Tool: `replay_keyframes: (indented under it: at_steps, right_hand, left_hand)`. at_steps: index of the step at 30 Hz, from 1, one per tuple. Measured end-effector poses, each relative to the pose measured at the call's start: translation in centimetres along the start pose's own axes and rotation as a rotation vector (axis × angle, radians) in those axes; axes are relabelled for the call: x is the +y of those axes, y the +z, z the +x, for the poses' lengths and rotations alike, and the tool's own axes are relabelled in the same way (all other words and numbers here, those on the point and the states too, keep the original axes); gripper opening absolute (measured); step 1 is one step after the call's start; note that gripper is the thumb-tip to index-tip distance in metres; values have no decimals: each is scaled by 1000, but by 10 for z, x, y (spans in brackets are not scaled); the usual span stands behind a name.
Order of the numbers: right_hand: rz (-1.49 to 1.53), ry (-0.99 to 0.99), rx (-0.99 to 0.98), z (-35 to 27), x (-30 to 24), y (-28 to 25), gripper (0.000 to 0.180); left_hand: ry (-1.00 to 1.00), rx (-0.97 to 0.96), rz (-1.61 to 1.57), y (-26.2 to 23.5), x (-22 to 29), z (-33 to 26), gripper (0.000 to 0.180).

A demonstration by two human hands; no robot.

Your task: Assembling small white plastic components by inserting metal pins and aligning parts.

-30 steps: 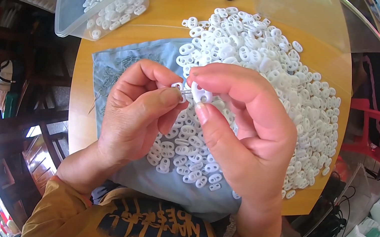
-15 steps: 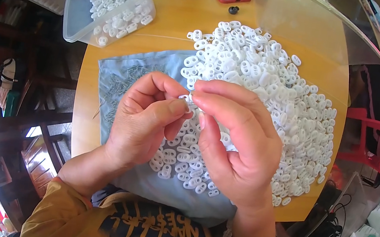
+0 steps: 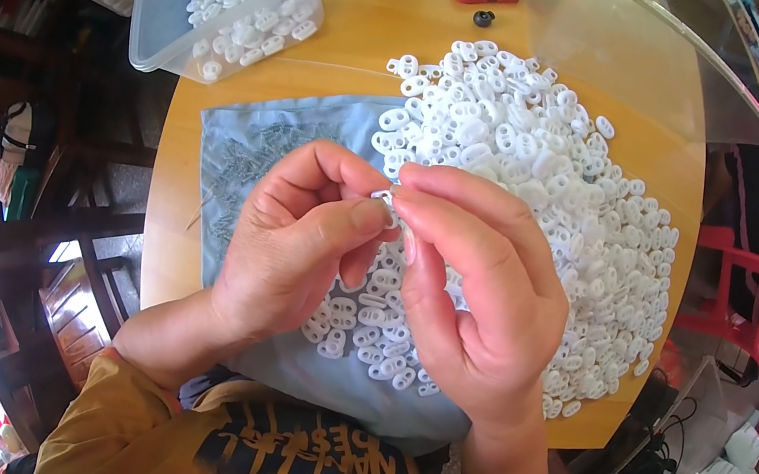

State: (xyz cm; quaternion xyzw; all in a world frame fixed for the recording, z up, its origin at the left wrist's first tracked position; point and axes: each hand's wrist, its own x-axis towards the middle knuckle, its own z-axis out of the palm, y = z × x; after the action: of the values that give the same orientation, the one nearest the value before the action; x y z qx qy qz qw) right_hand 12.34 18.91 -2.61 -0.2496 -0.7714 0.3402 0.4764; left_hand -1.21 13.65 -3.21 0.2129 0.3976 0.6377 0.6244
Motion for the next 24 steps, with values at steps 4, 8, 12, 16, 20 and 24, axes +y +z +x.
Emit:
replay_keyframes:
  at_steps: [4, 8, 12, 16, 20, 24]
  right_hand:
    - [25, 5, 15, -2, 0, 1, 27]
    - [-50, -47, -11, -1, -1, 0, 29]
    - [-82, -101, -29, -1, 0, 1, 32]
    - [-28, -50, -12, -1, -1, 0, 32]
    - [120, 31, 34, -3, 2, -1, 29]
    - [272, 167, 69, -5, -2, -1, 24]
  left_hand:
    - [-14, -34, -33, -2, 1, 0, 9]
    - [-30, -68, -71, -2, 1, 0, 9]
    - [-26, -82, -101, -3, 0, -1, 9]
    - [-20, -104, -94, -3, 0, -1, 9]
    - [2, -120, -76, 0, 1, -2, 13]
    - [8, -148, -77, 0, 2, -2, 18]
